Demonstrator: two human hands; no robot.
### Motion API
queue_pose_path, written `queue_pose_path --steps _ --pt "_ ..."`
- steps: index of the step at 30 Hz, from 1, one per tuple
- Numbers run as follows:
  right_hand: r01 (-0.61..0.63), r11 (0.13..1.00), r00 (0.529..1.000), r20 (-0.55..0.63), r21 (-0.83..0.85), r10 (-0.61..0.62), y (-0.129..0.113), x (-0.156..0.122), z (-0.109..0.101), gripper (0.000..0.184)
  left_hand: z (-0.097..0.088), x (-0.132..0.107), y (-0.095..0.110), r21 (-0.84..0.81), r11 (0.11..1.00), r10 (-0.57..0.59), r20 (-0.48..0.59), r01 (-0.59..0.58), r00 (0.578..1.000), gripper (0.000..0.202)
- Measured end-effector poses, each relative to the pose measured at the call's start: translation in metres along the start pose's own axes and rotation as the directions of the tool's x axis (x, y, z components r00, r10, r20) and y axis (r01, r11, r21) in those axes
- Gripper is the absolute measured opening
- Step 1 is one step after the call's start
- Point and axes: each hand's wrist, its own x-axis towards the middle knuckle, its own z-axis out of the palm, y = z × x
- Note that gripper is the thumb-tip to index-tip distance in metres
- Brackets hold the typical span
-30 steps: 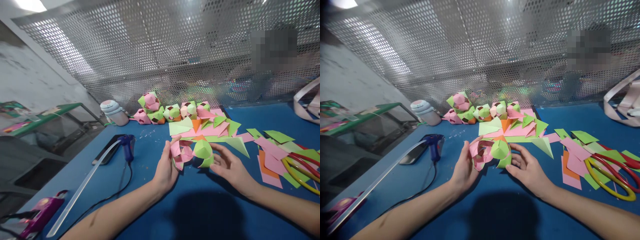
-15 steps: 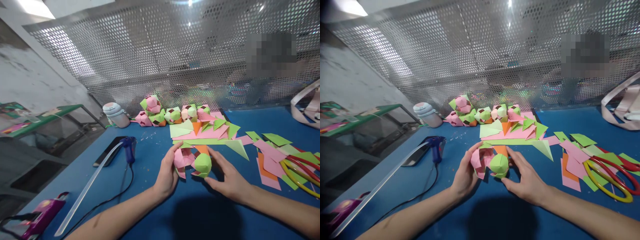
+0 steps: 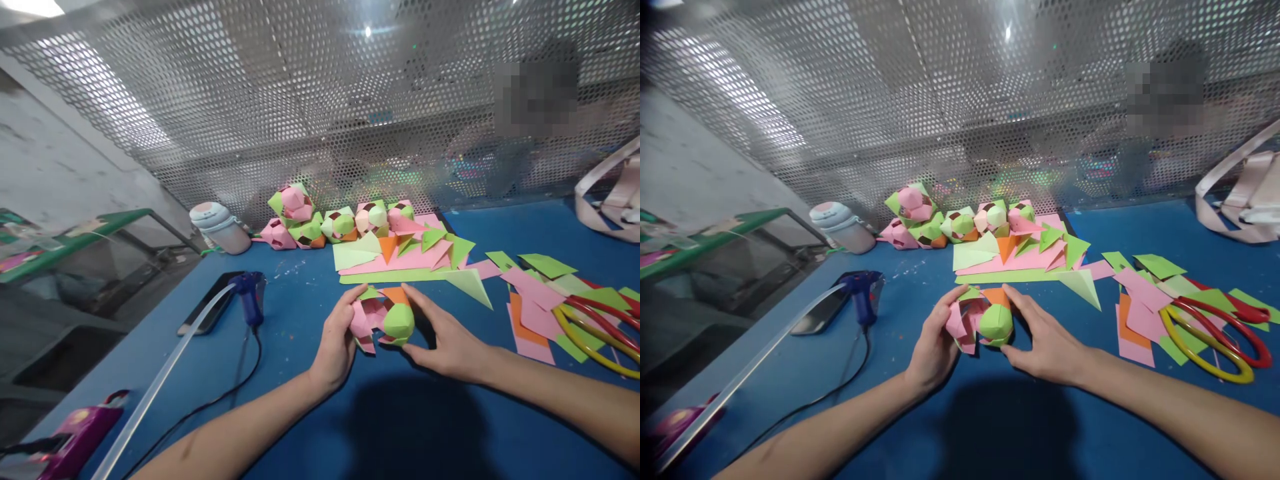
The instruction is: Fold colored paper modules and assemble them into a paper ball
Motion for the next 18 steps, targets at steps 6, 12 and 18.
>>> queue_pose_path --steps 6,12,18 --pt "0.013 0.999 0.998 0.059 0.038 -0.015 -0.001 0.002 0.004 0.085 0.001 0.001 0.000 0.101 0.994 0.023 0.055 -0.029 0.998 0.035" --pt "-0.006 0.999 0.997 0.079 -0.042 0.009 -0.003 0.004 -0.001 0.090 0.001 -0.001 0.001 0.184 0.983 -0.008 0.080 -0.007 0.997 0.035" --pt "-0.015 1.000 0.999 0.030 -0.018 0.016 -0.005 0.014 0.002 0.086 -0.003 -0.003 0.002 0.255 0.967 -0.053 0.106 0.024 0.993 0.038"
